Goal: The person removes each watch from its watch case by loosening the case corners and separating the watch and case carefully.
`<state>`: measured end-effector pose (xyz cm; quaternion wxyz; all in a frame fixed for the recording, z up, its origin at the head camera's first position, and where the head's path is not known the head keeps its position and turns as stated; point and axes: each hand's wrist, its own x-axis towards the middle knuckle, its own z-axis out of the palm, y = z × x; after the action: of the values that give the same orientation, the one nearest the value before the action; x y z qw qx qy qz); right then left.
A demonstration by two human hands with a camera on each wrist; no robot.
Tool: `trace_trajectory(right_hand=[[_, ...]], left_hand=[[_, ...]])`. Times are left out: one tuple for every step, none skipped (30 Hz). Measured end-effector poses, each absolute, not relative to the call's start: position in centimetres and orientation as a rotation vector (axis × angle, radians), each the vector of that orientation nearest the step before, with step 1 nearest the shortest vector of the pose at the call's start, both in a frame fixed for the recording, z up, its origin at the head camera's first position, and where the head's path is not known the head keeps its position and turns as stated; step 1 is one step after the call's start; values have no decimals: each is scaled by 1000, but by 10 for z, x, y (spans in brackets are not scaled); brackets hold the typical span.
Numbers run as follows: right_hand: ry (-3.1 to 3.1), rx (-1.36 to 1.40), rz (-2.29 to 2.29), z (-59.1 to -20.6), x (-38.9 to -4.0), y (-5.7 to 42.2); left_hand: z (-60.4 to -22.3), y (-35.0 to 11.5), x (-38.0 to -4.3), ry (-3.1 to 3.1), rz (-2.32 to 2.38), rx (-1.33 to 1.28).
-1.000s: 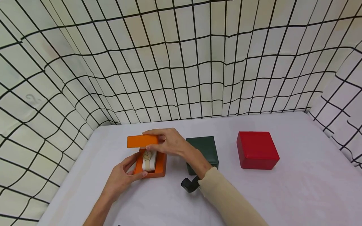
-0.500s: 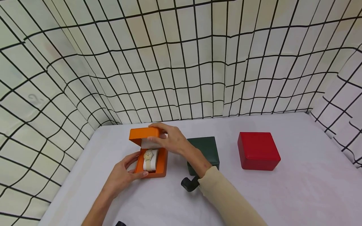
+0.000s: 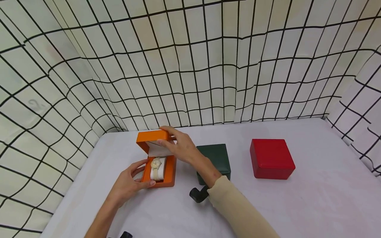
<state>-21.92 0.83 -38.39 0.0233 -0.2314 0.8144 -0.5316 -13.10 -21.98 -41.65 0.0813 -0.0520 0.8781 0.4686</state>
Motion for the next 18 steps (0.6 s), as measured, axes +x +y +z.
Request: trace_trajectory(right_hand=[[2529, -701, -1642, -384, -219, 8], [2538, -687, -1635, -384, -219, 8], [2548, -676, -1626, -384, -219, 8], [2562, -664, -1616, -384, -218, 8], [2573, -649, -1611, -384, -217, 8], [2594, -630, -1602, -384, -215, 9], [2613, -611, -1595, -384, -213, 10], [2629, -595, -1597, -383, -211, 11], [2643, -579, -1600, -383, -209, 12], [2657, -566, -1605, -382, -208, 13], [2670, -554, -1609, -381, -206, 14], [2682, -550, -1611, -380, -205, 15], [2687, -552, -1612, -379, -203, 15], [2691, -551, -1609, -378, -202, 16], [2695, -554, -1604, -377, -201, 16], [2699, -557, -1599, -376, -200, 17], [2701, -558, -1594, -376, -199, 17], [2701, -559, -1594, -375, -197, 18]], left_hand=[[-417, -220, -131, 2626, 1399, -157], [-417, -220, -131, 2624, 1402, -157], [-418, -220, -131, 2622, 1405, -158], [-418, -220, -131, 2621, 1407, -159], [-418, -220, -131, 2616, 1411, -158], [-418, -220, -131, 2612, 1414, -156], [-419, -220, -131, 2609, 1415, -152], [-419, -220, -131, 2605, 1417, -149], [-419, -220, -131, 2602, 1417, -146], [-419, -219, -132, 2601, 1416, -143], [-418, -219, -132, 2600, 1415, -142], [-418, -219, -132, 2603, 1412, -143], [-418, -219, -132, 2608, 1406, -143], [-418, -219, -132, 2612, 1403, -145], [-417, -219, -132, 2614, 1401, -148], [-417, -219, -131, 2616, 1399, -151], [-417, -219, -131, 2617, 1400, -153], [-417, -219, -131, 2617, 1401, -155]])
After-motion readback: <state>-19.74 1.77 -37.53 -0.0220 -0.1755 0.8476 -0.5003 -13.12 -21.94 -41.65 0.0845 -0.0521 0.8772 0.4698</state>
